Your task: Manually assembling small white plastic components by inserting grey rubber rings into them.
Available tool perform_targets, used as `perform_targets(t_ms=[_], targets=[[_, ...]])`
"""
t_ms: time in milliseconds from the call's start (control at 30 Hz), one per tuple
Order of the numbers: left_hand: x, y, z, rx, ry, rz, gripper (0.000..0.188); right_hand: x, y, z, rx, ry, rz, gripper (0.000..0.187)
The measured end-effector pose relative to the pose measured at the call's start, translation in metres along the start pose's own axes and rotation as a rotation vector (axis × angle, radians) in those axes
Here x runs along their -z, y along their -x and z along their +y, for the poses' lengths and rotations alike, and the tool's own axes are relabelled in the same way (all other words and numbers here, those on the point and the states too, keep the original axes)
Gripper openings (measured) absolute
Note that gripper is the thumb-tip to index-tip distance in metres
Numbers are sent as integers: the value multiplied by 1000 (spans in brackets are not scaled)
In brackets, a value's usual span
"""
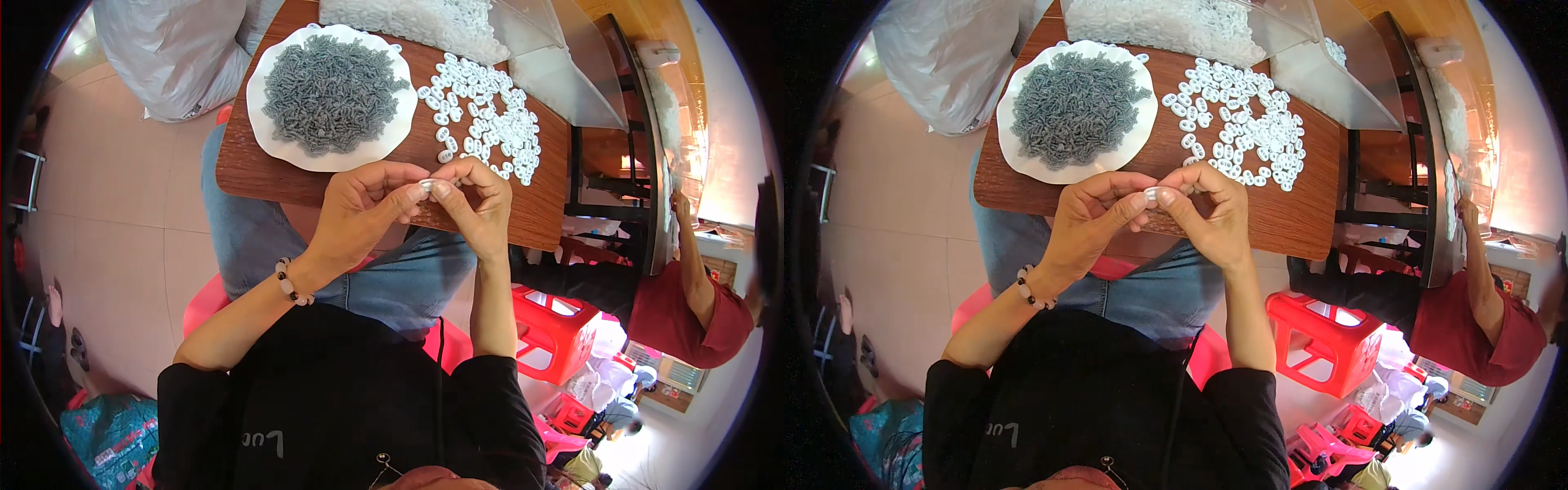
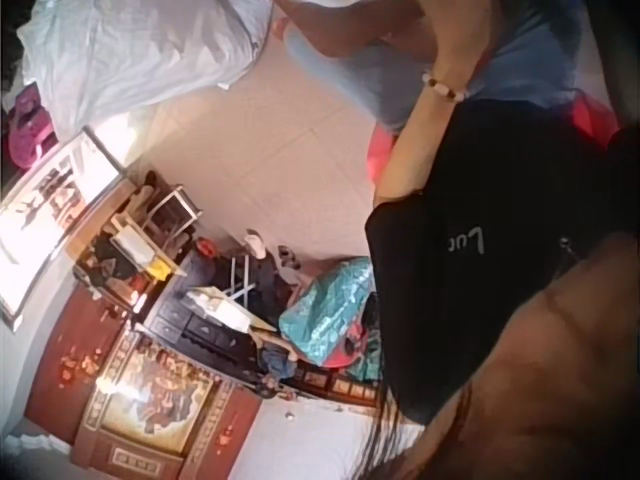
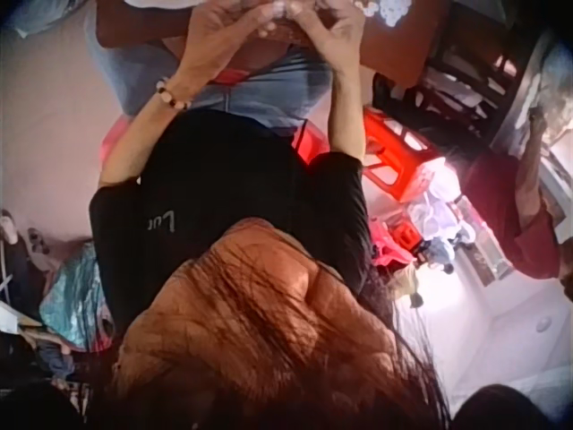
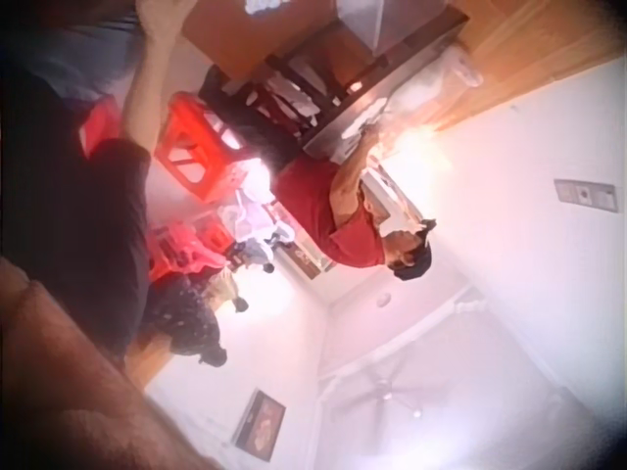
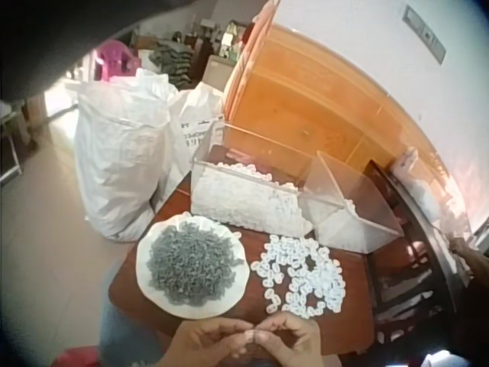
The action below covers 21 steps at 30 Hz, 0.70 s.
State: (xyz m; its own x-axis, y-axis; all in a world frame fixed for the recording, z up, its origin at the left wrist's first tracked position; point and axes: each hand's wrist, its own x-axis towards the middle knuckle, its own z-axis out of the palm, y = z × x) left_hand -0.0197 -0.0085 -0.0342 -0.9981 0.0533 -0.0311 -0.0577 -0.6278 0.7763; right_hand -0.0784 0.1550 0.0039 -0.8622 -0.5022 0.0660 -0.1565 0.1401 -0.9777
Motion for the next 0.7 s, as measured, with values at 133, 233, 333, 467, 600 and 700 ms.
perform_targets(t_ms=[133, 233, 333, 467, 600, 700], targets=[[0, 1, -6, -45, 48, 42, 22, -8, 4, 2, 14, 3, 65, 7], [1, 1, -5, -16, 107, 54, 22, -19, 6, -4, 54, -168, 39, 3], [2, 1, -5, -11, 99, 66, 22, -20, 2, 3, 140, -76, 20, 4], [2, 1, -2, 6, 112, 89, 22, -19, -4, -2, 74, -178, -2, 6], [-8, 4, 11, -86, 7, 157, 19, 6, -28, -8, 84, 290, -7, 13], [-10, 7, 14, -82, -12, 167, 18, 6, -66, -4, 34, 357, 86, 15]])
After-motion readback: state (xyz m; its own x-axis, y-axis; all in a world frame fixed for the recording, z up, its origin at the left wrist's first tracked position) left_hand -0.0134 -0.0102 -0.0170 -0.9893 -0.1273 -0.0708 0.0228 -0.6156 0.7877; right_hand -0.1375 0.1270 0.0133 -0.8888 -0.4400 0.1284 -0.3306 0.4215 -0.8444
